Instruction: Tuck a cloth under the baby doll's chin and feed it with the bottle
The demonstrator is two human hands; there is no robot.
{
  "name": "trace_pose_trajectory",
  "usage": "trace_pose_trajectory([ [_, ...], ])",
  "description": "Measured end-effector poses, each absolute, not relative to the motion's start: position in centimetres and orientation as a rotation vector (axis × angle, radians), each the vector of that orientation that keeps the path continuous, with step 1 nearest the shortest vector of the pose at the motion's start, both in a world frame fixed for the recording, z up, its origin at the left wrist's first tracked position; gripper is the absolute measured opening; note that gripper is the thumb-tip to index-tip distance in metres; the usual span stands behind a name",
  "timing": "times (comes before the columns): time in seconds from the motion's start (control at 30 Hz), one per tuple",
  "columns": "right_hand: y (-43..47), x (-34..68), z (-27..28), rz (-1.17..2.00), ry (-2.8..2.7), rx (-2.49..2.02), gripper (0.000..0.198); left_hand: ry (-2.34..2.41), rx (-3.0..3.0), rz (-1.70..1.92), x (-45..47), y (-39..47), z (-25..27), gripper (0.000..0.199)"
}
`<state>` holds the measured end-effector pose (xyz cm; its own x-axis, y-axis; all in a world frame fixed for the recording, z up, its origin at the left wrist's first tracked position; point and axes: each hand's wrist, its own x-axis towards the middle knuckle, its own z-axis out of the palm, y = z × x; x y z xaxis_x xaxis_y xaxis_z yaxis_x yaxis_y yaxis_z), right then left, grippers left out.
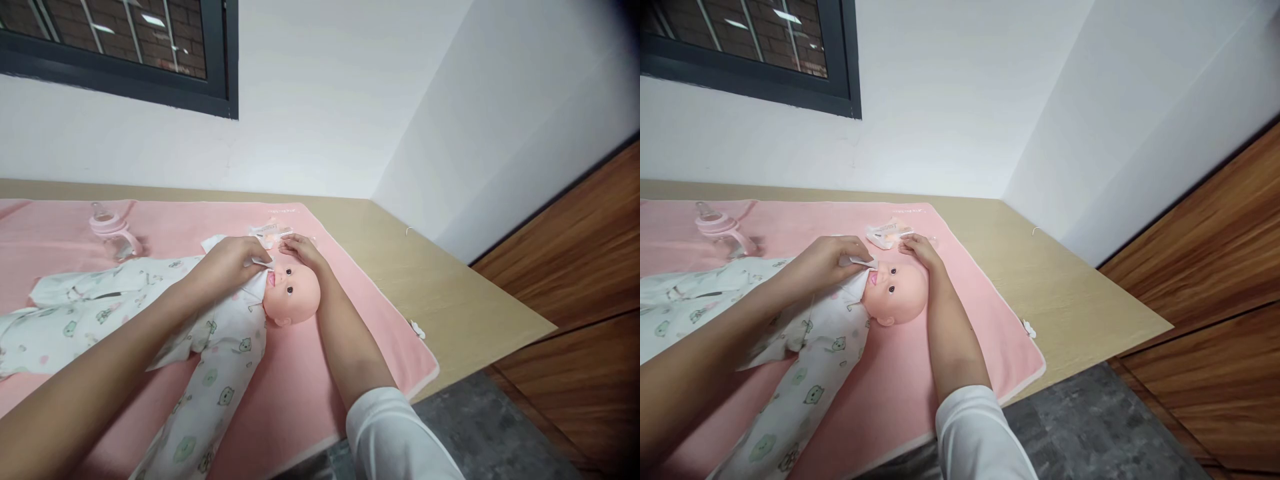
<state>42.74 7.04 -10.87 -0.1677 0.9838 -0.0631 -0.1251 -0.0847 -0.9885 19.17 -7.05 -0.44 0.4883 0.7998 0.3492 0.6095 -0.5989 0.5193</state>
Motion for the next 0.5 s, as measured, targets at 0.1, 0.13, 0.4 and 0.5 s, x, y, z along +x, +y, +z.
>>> trace_pose_trajectory([
  [0.1,7.14,42.75,-10.95,1.44,-1.189,-1.082,0.009,1.186,2.389,0.886,19.27,-7.06,-0.47,0.024],
  [0.13,7.15,42.76,-10.96,1.439,-1.192,-1.085,0.009,1.189,2.385,0.895,19.3,-7.07,-0.46,0.024],
  [0.4,6.9,42.75,-10.7,1.436,-1.21,-1.083,0.011,1.147,2.29,0.906,19.19,-7.14,-0.15,0.021],
  [0.5,6.85,42.69,-10.65,1.433,-1.209,-1.085,0.014,1.089,2.252,0.867,19.17,-7.33,0.13,0.019],
])
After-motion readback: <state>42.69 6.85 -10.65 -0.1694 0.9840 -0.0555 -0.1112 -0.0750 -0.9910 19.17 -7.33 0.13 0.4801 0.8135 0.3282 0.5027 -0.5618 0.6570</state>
